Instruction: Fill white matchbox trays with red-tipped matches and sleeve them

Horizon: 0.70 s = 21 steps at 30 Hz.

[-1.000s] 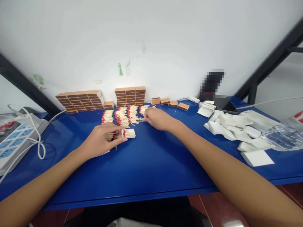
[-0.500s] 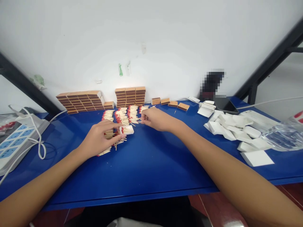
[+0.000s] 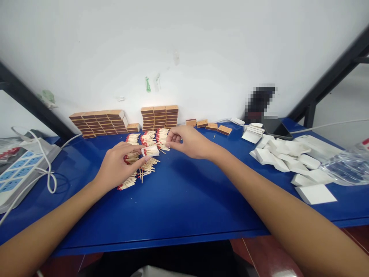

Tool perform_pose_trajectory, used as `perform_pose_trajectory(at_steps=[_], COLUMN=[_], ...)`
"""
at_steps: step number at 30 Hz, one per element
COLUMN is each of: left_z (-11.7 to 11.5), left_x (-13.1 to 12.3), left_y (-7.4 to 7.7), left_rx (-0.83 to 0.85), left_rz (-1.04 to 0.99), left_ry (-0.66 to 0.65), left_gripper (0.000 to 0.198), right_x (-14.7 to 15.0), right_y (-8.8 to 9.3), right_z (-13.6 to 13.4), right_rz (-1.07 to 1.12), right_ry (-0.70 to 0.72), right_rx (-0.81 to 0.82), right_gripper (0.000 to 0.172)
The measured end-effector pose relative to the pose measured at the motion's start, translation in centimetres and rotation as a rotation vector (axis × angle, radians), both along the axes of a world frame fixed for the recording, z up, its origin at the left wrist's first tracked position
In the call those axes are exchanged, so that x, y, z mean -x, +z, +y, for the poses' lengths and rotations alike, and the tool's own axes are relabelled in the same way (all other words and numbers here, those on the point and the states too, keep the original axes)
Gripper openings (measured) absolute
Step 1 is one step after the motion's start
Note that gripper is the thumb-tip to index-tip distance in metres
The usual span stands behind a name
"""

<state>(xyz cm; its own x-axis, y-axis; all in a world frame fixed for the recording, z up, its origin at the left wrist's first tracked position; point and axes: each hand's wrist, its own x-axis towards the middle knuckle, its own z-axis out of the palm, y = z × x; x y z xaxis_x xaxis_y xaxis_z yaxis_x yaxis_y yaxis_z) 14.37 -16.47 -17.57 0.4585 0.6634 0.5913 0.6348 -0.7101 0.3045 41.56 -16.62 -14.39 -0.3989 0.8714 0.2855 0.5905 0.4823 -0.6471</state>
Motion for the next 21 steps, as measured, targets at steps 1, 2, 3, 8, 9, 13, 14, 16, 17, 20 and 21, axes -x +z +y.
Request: perform_pose_trajectory(at_steps=[1, 2, 3, 8, 9, 13, 14, 16, 17, 20, 21], left_z=[0.0, 0.0, 0.0, 0.2, 0.2, 0.3, 0.3, 0.3, 0.3, 0.2, 0.2], left_x=[0.0, 0.0, 0.0, 0.1, 0.1, 0.0, 0.0, 0.0, 0.0, 0.0, 0.0], left_y=[0.0, 0.0, 0.0, -0.3, -0.3, -0.5, -0.5, -0.5, -0.5, -0.5, -0.5], left_rx=[-0.003, -0.005, -0.007, -0.014, -0.017, -0.007, -0.004, -0.002, -0.003, -0.005, -0.008], left_rz=[0.000, -0.001, -0.003, -0.001, -0.002, -0.012, -0.012, -0.008, -0.007, -0.009, -0.012], left_ry=[0.007, 0.009, 0.005, -0.051, -0.061, -0.099, -0.111, -0.134, -0.141, -0.148, -0.152], left_gripper=[0.036, 0.036, 0.037, 0.038, 0.038, 0.038, 0.039, 0.039, 0.039, 0.039, 0.039], right_x=[0.2, 0.4, 0.6, 1.3, 1.4, 1.5, 1.6, 1.7, 1.8, 1.9, 1.9], right_y=[0.1, 0.1, 0.1, -0.1, -0.2, -0.5, -0.6, -0.7, -0.7, -0.6, -0.6], right_z=[-0.1, -0.3, -0.5, -0.9, -0.9, -0.9, -1.0, -1.1, -1.2, -1.3, -1.4], right_rz=[0.004, 0.006, 0.004, -0.026, -0.030, -0.044, -0.046, -0.046, -0.046, -0.045, -0.043], right_ry=[0.009, 0.014, 0.016, 0.043, 0.050, 0.083, 0.092, 0.107, 0.113, 0.120, 0.119], right_rx=[-0.003, -0.007, -0.010, -0.011, -0.011, -0.016, -0.015, -0.001, 0.010, 0.036, 0.039], right_gripper=[0.019, 0.018, 0.016, 0.010, 0.009, 0.007, 0.007, 0.006, 0.006, 0.005, 0.005])
